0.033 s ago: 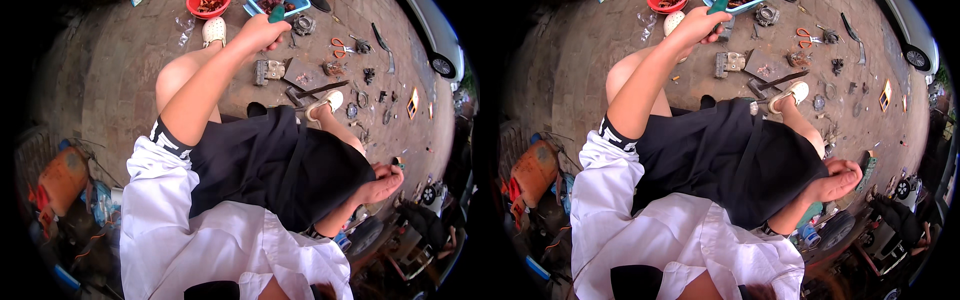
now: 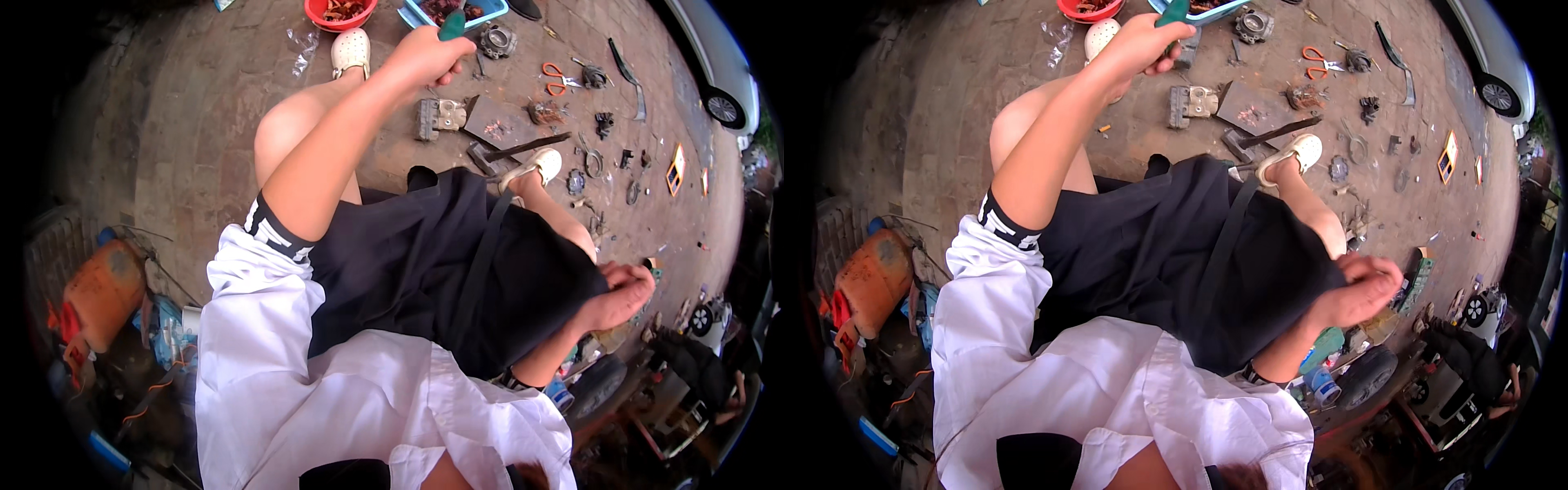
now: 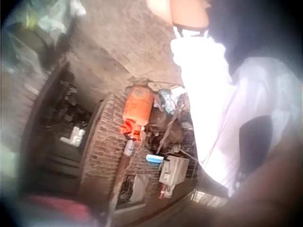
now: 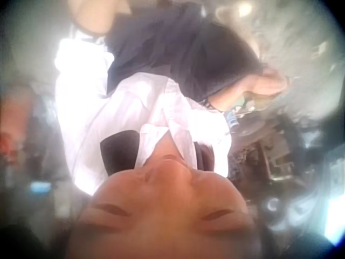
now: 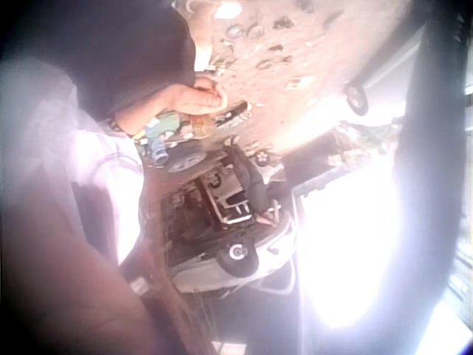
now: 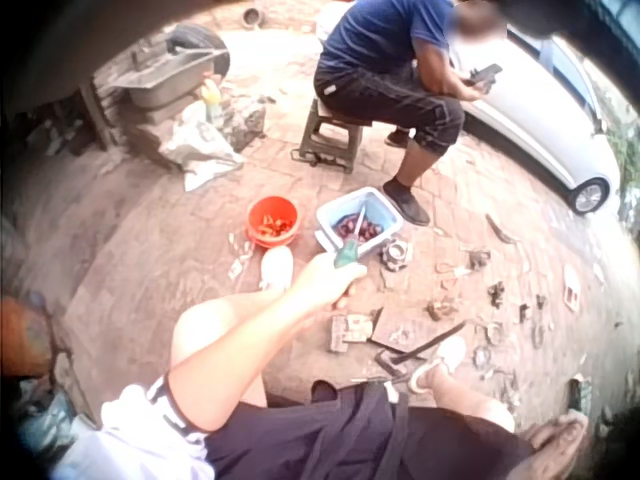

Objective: The person sits on the floor and uses a hammer and chisel to chip away at a metal part. They repeatedly strike the part, inspect it, and continue chipping until the clip ends.

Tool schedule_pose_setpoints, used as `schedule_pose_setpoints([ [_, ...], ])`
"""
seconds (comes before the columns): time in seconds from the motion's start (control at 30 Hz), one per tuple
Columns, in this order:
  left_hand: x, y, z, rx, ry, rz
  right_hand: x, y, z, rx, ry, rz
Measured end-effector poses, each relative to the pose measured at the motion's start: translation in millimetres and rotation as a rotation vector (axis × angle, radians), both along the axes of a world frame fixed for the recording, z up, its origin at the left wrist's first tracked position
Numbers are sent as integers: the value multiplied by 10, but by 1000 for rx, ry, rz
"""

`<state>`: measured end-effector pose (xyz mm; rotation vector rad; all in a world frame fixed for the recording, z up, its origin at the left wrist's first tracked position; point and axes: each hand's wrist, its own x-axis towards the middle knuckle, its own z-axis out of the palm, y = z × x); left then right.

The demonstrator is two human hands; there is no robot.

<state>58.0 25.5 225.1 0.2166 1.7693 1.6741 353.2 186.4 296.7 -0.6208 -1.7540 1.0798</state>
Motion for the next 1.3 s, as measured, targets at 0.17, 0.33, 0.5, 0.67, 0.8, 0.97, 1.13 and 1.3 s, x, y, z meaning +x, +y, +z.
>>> schedule_pose_setpoints([
  [0.17, 110, 88, -134, -106, 26, -110, -429, -100, -649, 91, -707, 369],
  [0.33, 280, 87, -494, -304, 98, -289, -807, -156, -1030, -169, -797, 528],
  [0.5, 480, -32, -872, -596, 291, -488, -1017, -71, -1745, -260, -698, 318],
  [0.67, 707, -76, -1302, -697, 335, -583, -938, 56, -3044, -619, -492, 136],
  [0.8, 795, -155, -1451, -758, 207, -593, -790, -44, -3496, -936, -478, -14],
  [0.97, 865, -153, -1610, -713, -167, -461, -792, -57, -3597, -1081, -394, -79],
  [1.13, 943, -101, -1727, -508, -584, -152, -827, -196, -3511, -1083, -464, 38],
  [1.3, 866, -78, -1689, -409, -792, -70, -837, -302, -3493, -1071, -509, 130],
])
